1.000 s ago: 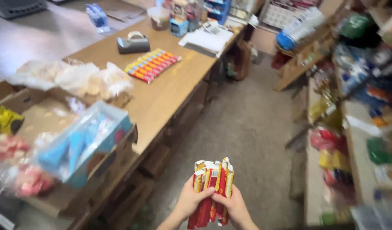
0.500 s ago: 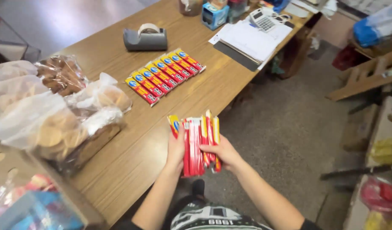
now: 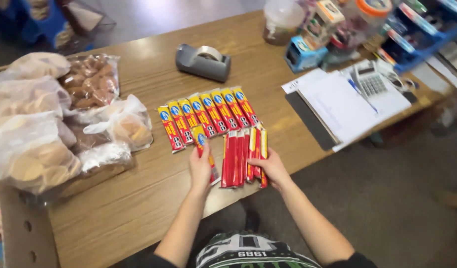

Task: The person repeatedly picks up stacks of red and yellow packaged snack bars from a white freezer lid and carries them to a wooden table. They arrange the bars into neat rows on the table, repeating this process several times.

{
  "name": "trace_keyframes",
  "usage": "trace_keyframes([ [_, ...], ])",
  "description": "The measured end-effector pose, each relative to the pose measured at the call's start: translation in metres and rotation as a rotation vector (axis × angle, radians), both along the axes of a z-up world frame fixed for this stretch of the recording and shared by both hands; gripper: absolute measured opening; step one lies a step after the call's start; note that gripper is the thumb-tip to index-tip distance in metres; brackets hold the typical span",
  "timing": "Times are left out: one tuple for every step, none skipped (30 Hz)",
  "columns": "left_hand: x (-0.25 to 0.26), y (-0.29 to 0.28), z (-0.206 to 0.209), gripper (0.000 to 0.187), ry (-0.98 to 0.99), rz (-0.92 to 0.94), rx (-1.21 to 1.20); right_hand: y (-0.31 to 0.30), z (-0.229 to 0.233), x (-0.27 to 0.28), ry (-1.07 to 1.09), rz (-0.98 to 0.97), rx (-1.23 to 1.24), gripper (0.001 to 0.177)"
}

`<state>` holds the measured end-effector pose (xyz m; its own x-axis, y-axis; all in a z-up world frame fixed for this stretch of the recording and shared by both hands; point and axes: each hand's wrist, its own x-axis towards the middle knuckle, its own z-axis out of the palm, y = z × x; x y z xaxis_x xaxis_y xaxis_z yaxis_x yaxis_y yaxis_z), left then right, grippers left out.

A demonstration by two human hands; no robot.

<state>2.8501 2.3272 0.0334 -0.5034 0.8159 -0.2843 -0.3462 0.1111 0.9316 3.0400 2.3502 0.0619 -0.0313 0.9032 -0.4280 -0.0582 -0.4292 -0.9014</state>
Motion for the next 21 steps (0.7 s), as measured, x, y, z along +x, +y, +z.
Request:
trace_keyframes([
  [-0.013, 0.003, -0.018, 0.029, -0.002, 0.035, -0.001, 0.010, 0.001, 0.007, -0.002, 0.035, -0.001, 0.065],
  [-0.025, 0.001, -0.038, 0.028, 0.085, -0.005, -0.049, 0.017, 0.000, 0.016, -0.036, 0.059, 0.022, 0.067],
  [-0.037, -0.003, -0.060, 0.028, 0.169, -0.046, -0.100, 0.023, -0.002, 0.025, -0.070, 0.084, 0.045, 0.070],
  [-0.037, -0.013, -0.046, 0.028, 0.164, -0.015, -0.108, 0.030, -0.010, 0.035, -0.072, 0.116, 0.042, 0.070],
  [-0.037, -0.023, -0.031, 0.036, 0.303, -0.030, -0.223, 0.037, -0.019, 0.045, -0.143, 0.139, 0.081, 0.070],
  [-0.037, -0.036, -0.017, 0.049, 0.438, -0.049, -0.345, 0.042, -0.027, 0.054, -0.213, 0.162, 0.118, 0.071],
  [-0.035, -0.041, -0.021, 0.049, 0.428, -0.022, -0.359, 0.045, -0.022, 0.059, -0.215, 0.194, 0.114, 0.071],
  [-0.035, -0.046, -0.024, 0.052, 0.636, -0.015, -0.414, 0.048, -0.017, 0.063, -0.276, 0.221, 0.137, 0.076],
  [-0.034, -0.051, -0.026, 0.056, 0.843, -0.011, -0.471, 0.050, -0.012, 0.068, -0.336, 0.249, 0.162, 0.081],
  [-0.032, -0.054, -0.032, 0.056, 0.835, 0.006, -0.487, 0.050, -0.009, 0.068, -0.336, 0.273, 0.158, 0.081],
  [-0.029, -0.058, -0.037, 0.056, 0.987, 0.090, -0.486, 0.050, -0.006, 0.068, -0.459, 0.292, 0.208, 0.088],
  [-0.028, -0.060, -0.042, 0.057, 1.141, 0.171, -0.481, 0.050, -0.003, 0.068, -0.582, 0.306, 0.263, 0.095],
  [-0.022, -0.063, -0.039, 0.057, 1.136, 0.183, -0.496, 0.053, -0.006, 0.070, -0.581, 0.325, 0.263, 0.095],
  [-0.017, -0.065, -0.036, 0.049, 1.199, 0.242, -0.389, 0.053, -0.011, 0.072, -0.606, 0.330, 0.297, 0.092],
  [-0.012, -0.067, -0.032, 0.042, 1.260, 0.300, -0.281, 0.055, -0.015, 0.075, -0.631, 0.334, 0.330, 0.088],
  [-0.001, -0.063, -0.035, 0.042, 1.257, 0.297, -0.284, 0.058, -0.021, 0.077, -0.634, 0.335, 0.326, 0.088],
  [0.009, -0.059, -0.038, 0.039, 1.159, 0.167, -0.178, 0.061, -0.028, 0.079, -0.632, 0.327, 0.343, 0.084],
  [0.020, -0.053, -0.041, 0.038, 1.056, 0.041, -0.068, 0.066, -0.033, 0.081, -0.630, 0.315, 0.364, 0.081],
  [0.034, -0.050, -0.039, 0.038, 1.053, 0.039, -0.065, 0.071, -0.035, 0.086, -0.633, 0.312, 0.365, 0.081],
  [0.045, -0.048, -0.036, 0.041, 1.059, -0.058, -0.063, 0.076, -0.037, 0.088, -0.647, 0.306, 0.385, 0.078],
  [0.055, -0.047, -0.032, 0.044, 1.064, -0.155, -0.062, 0.080, -0.039, 0.090, -0.660, 0.299, 0.404, 0.076],
])
